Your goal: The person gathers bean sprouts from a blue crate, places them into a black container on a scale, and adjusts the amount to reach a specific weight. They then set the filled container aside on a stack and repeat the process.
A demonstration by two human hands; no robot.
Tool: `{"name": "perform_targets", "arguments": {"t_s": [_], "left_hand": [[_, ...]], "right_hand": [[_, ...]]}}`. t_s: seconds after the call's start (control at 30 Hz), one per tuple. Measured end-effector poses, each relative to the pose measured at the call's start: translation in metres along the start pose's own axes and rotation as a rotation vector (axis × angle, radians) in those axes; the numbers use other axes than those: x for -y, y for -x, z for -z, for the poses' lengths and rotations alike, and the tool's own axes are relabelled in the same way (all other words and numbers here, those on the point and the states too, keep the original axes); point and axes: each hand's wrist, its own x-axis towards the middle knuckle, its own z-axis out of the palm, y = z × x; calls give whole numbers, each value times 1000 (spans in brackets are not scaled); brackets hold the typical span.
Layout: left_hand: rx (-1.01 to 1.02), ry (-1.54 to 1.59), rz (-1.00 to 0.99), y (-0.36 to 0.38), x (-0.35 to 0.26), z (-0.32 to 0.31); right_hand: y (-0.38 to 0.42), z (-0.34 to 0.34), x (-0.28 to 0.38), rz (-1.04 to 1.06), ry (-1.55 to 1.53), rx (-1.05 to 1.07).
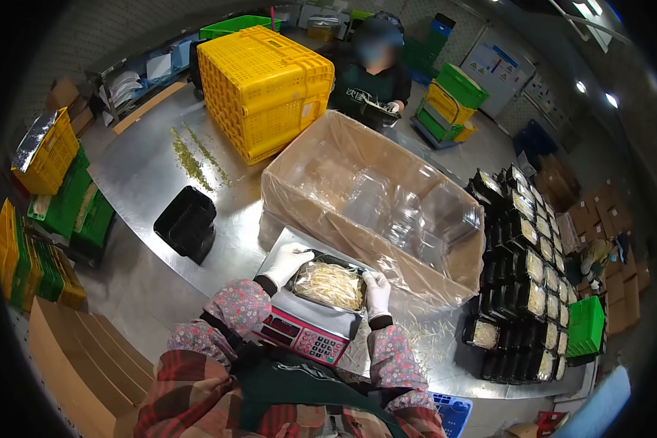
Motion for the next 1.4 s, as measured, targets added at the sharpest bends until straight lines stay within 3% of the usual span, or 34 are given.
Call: {"name": "perform_targets", "arguments": {"t_s": [0.1,0.17,0.23,0.3,0.43,0.57,0.63,0.67,0.73,0.83,0.87,0.9,0.97,1.03,1.1,1.17,1.2,1.23,1.3,1.4], "left_hand": [[14,-75,-35,21,-22,10],[53,-186,160,49,-35,22],[161,29,359,78,-48,27],[232,281,398,82,-24,31],[125,337,357,80,-11,20],[16,259,283,83,-11,17],[35,192,449,92,-27,19],[68,178,477,102,-35,18],[252,238,621,102,-21,13],[357,384,674,102,-9,-21],[341,407,658,100,-3,-28],[326,430,644,98,1,-31],[337,379,643,95,6,-31],[317,374,620,93,9,-31],[324,334,627,94,6,-29],[321,372,600,97,3,-22],[305,328,584,99,-3,-18],[266,246,561,100,-11,-18],[209,209,470,100,-16,-20],[294,138,502,91,-5,-26]], "right_hand": [[5,20,2,15,211,46],[30,34,46,-442,181,248],[54,35,53,-526,7,401],[64,27,43,-497,-133,303],[61,19,27,-449,-187,230],[57,25,42,-408,-53,203],[40,33,62,72,968,380],[43,13,96,352,1088,228],[30,-22,110,406,1125,156],[19,-89,107,726,1031,338],[13,-103,68,789,1234,297],[17,-114,64,702,1396,375],[10,-115,59,707,1314,366],[10,-116,76,515,1296,476],[3,-113,72,615,1269,437],[-4,-99,77,580,1113,499],[-17,-83,60,604,888,525],[-16,-67,78,384,905,626],[-7,-26,80,191,948,569],[24,27,57,87,584,430]]}}
